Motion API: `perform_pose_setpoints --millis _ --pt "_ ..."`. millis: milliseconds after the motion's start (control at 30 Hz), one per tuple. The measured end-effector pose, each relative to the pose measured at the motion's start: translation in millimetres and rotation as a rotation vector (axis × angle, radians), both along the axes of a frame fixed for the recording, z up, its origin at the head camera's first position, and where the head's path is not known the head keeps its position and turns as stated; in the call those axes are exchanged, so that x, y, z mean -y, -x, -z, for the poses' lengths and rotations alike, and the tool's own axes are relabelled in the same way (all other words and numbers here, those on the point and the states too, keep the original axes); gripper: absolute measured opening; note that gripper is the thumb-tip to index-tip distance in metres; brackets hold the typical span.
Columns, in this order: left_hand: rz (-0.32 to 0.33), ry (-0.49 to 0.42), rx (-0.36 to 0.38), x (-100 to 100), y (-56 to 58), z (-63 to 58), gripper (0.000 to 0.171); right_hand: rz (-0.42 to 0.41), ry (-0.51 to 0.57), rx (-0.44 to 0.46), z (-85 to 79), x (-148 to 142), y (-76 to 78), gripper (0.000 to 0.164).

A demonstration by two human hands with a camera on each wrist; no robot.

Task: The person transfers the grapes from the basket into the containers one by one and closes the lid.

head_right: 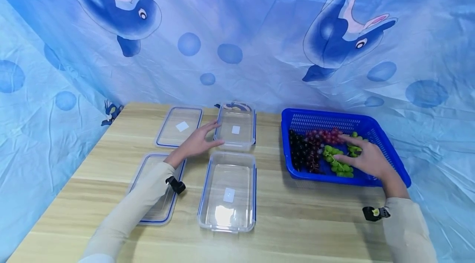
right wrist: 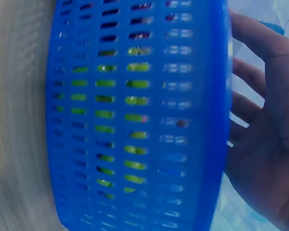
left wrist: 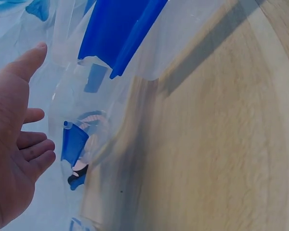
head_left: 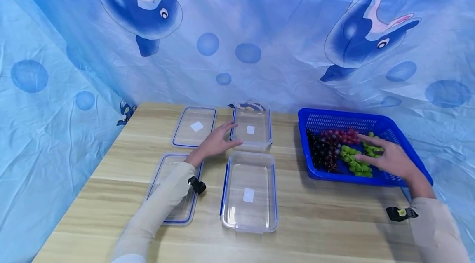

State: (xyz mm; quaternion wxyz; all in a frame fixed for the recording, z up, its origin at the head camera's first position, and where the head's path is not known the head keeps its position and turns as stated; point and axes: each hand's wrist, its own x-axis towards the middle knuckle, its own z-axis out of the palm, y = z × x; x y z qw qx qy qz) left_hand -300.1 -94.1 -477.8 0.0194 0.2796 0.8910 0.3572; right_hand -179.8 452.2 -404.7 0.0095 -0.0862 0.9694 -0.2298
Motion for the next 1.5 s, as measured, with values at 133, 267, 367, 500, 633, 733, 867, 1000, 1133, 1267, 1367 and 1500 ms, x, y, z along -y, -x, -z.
perform_pose_setpoints --millis 133,267,367,500,633,733,867,1000,1133,1267,1367,1500 --pt "-0.006 -0.043 0.02 -0.6 4.5 1.3 0.084 -0.021 0.002 0.031 2.5 -4.4 4.6 0.075" --pt "-0.007 -0.057 0.037 -0.8 6.8 1.8 0.086 -0.033 0.012 0.068 7.8 -8.1 10.1 0.073" --pt "-0.009 -0.057 0.045 -0.7 7.5 2.3 0.087 -0.03 0.007 0.1 12.1 -10.4 14.5 0.073" --pt "-0.013 -0.058 0.051 -0.4 7.8 3.1 0.088 -0.023 -0.012 0.133 17.4 -11.4 19.5 0.075" --pt "-0.017 -0.061 0.057 -0.3 8.3 4.4 0.087 -0.033 -0.013 0.169 21.9 -11.3 22.2 0.076" --pt "-0.019 -0.073 0.062 -0.5 9.2 5.5 0.086 -0.049 -0.018 0.178 24.5 -12.1 23.3 0.076" --pt "-0.026 -0.097 0.077 -0.8 10.6 6.1 0.085 -0.049 -0.014 0.175 28.1 -15.1 24.0 0.075" --pt "-0.033 -0.119 0.11 -0.3 10.3 6.8 0.085 -0.055 0.008 0.173 32.5 -19.0 24.6 0.075" --pt "-0.039 -0.138 0.138 0.6 8.9 7.5 0.086 -0.069 0.002 0.162 35.8 -20.7 25.0 0.077" --pt "-0.044 -0.139 0.144 0.3 9.0 8.7 0.086 -0.086 -0.035 0.146 37.0 -18.9 25.0 0.081" --pt "-0.047 -0.135 0.142 0.4 8.8 9.4 0.086 -0.114 -0.052 0.131 37.4 -16.5 25.4 0.082" --pt "-0.045 -0.133 0.131 0.6 8.5 10.0 0.085 -0.132 -0.084 0.107 38.3 -15.4 26.3 0.079"
